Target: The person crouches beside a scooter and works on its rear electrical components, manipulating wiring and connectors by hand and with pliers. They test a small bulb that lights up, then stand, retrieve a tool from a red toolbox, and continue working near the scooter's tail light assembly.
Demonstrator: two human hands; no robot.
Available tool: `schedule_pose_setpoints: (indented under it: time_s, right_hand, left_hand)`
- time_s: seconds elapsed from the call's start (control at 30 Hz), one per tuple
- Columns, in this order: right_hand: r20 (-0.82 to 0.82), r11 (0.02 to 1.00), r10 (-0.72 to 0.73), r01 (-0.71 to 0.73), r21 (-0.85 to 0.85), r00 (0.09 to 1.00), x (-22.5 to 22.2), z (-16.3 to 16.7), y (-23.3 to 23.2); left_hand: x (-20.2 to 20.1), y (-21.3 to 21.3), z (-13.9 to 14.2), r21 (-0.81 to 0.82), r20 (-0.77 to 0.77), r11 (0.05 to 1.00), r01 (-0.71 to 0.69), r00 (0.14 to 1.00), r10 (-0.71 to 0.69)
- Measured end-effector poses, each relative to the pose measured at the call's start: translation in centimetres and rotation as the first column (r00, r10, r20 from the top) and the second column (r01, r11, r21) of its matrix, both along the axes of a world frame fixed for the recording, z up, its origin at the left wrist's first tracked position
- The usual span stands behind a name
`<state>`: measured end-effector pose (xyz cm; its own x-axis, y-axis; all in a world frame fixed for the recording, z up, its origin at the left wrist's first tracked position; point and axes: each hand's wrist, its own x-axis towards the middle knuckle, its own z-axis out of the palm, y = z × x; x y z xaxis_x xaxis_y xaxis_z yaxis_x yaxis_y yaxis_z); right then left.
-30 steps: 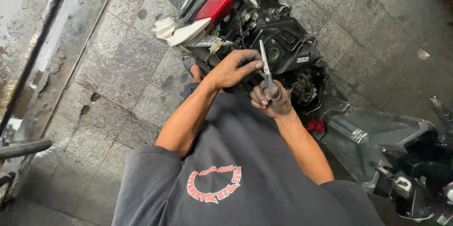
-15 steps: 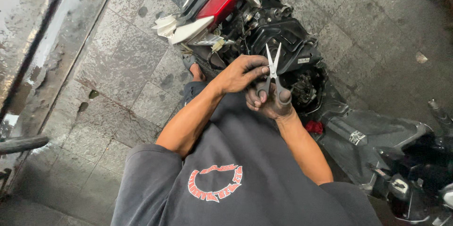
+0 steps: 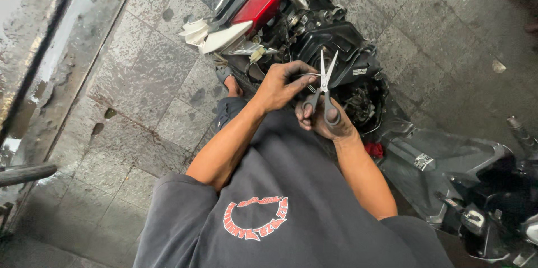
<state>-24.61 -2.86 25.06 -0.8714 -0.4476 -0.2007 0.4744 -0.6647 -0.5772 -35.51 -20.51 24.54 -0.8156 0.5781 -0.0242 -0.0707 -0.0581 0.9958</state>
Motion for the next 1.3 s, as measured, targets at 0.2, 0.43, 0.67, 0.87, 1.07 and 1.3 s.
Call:
schedule_pose_setpoints:
  time_s: [0.2, 0.43, 0.67, 0.87, 1.07, 1.3]
  right_hand:
    - [-0.063, 0.990, 0.011, -0.002, 0.144, 0.998, -0.3, 0.6, 0.3]
    - [-0.120, 0.948, -0.046, 0.081, 0.308, 0.992, 0.5, 1.0, -0.1]
    - [-0.137, 0.921, -0.069, 0.116, 0.371, 0.988, 0.9, 0.4, -0.2]
    - [-0.087, 0.909, -0.206, 0.223, 0.353, 0.975, 0.8, 1.1, -1.5]
    - [-0.140, 0.865, -0.133, 0.184, 0.467, 0.981, 0.4, 2.2, -2.4]
    - [-0.140, 0.824, 0.009, 0.072, 0.562, 0.990, 0.5, 4.0, -1.3]
  left_hand:
    - [0.0, -0.4, -0.2, 0.096, -0.032, 0.995, -0.035, 0.999, 0.038]
    - [0.8, -2.5, 1.5, 0.185, -0.302, 0.958, -0.218, 0.915, 0.267]
    - [1.7, -4.3, 3.2, 0.284, -0.367, 0.955, -0.081, 0.911, 0.186]
    - [2.4, -5.0, 2.8, 0.234, -0.324, 0.971, -0.054, 0.937, 0.130]
    - [3.7, -5.3, 1.0, 0.276, -0.252, 0.959, -0.069, 0.957, 0.141]
    - [4.0, -5.6, 2.0, 0.312, -0.226, 0.950, -0.025, 0.969, 0.100]
